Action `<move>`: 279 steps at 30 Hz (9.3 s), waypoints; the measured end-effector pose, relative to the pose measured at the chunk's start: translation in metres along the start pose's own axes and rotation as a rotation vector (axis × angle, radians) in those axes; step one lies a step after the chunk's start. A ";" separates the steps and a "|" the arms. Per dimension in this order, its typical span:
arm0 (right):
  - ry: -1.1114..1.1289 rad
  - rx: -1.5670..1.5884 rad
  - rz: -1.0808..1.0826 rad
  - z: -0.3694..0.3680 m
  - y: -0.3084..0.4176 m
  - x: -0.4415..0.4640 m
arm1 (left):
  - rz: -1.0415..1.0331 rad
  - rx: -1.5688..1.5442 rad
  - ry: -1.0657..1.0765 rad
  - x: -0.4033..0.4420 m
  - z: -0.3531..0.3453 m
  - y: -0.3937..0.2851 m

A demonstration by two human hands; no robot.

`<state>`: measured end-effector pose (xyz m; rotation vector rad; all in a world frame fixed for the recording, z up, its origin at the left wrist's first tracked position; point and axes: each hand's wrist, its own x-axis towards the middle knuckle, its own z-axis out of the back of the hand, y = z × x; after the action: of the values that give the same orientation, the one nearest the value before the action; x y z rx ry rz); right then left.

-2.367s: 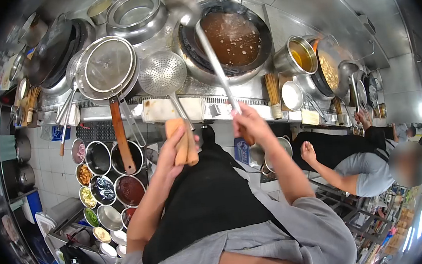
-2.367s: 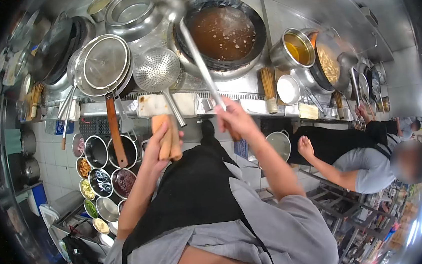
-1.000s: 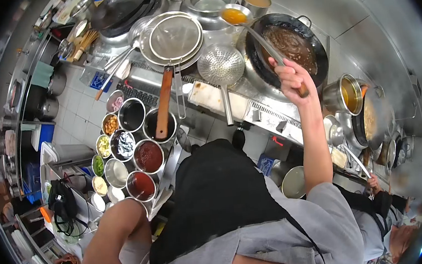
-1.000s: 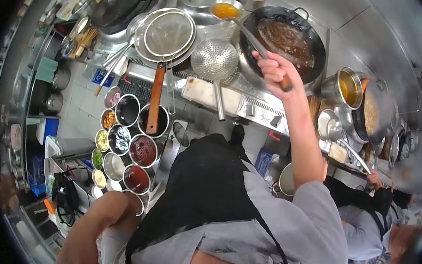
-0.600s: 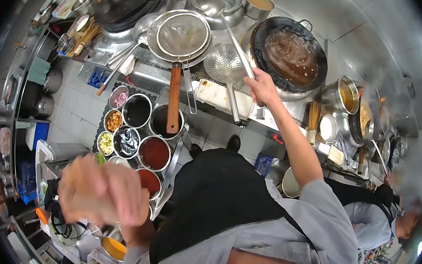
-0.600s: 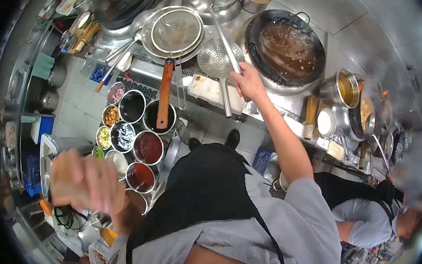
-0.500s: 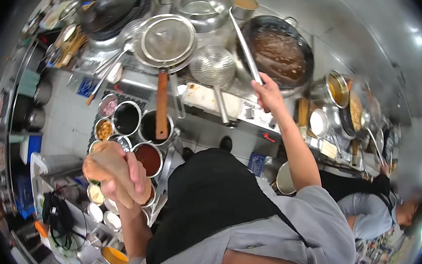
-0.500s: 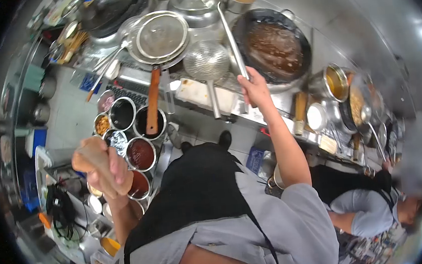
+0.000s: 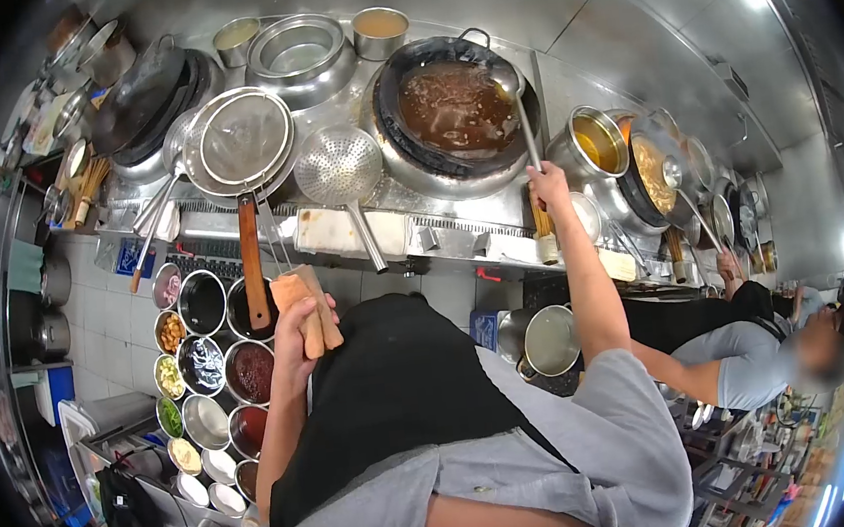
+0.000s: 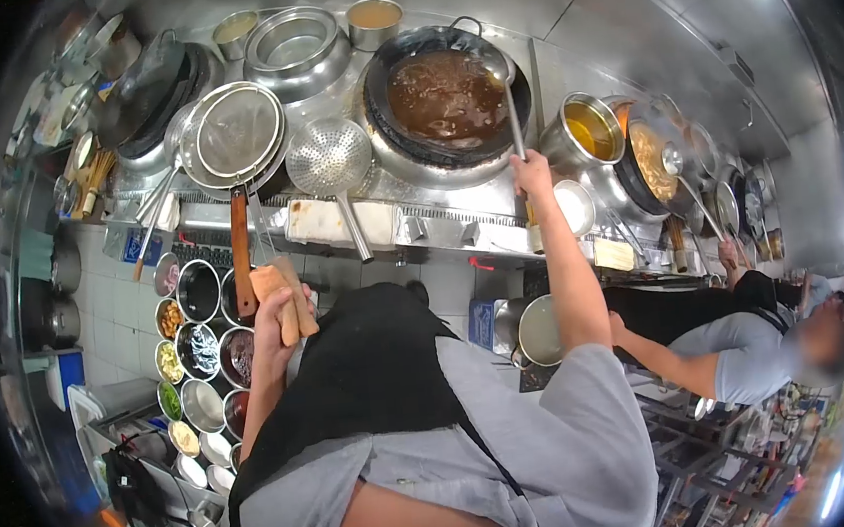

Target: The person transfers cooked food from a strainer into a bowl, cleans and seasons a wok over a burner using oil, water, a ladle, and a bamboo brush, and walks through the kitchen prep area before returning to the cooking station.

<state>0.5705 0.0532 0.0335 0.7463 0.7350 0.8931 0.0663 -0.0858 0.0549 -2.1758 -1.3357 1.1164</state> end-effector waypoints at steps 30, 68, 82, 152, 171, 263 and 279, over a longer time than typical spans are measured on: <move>0.817 0.229 0.065 -0.210 0.160 -0.106 | -0.168 -0.511 -0.209 0.090 0.031 -0.064; 1.086 1.515 -0.606 -0.036 0.140 -0.080 | -0.354 0.143 -0.288 0.057 0.021 -0.070; 0.648 0.199 0.217 -0.197 0.148 -0.122 | -0.271 0.196 -0.219 0.054 -0.010 -0.127; -0.399 -0.491 0.428 -0.003 -0.016 0.006 | -0.112 0.035 -0.268 0.038 0.099 -0.071; 1.017 1.516 -0.575 -0.021 0.088 -0.050 | -0.356 0.425 -0.341 0.006 0.054 -0.063; 0.514 -1.122 0.417 -0.080 0.437 0.001 | 0.142 -0.509 -0.048 0.173 -0.031 -0.022; 0.532 -1.293 0.374 -0.124 0.485 -0.010 | 0.183 -0.636 -0.064 0.161 -0.027 -0.046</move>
<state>0.2711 0.2808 0.3634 -0.5518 0.3196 1.6619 0.0992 0.0791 0.0306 -2.7711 -1.7267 0.9060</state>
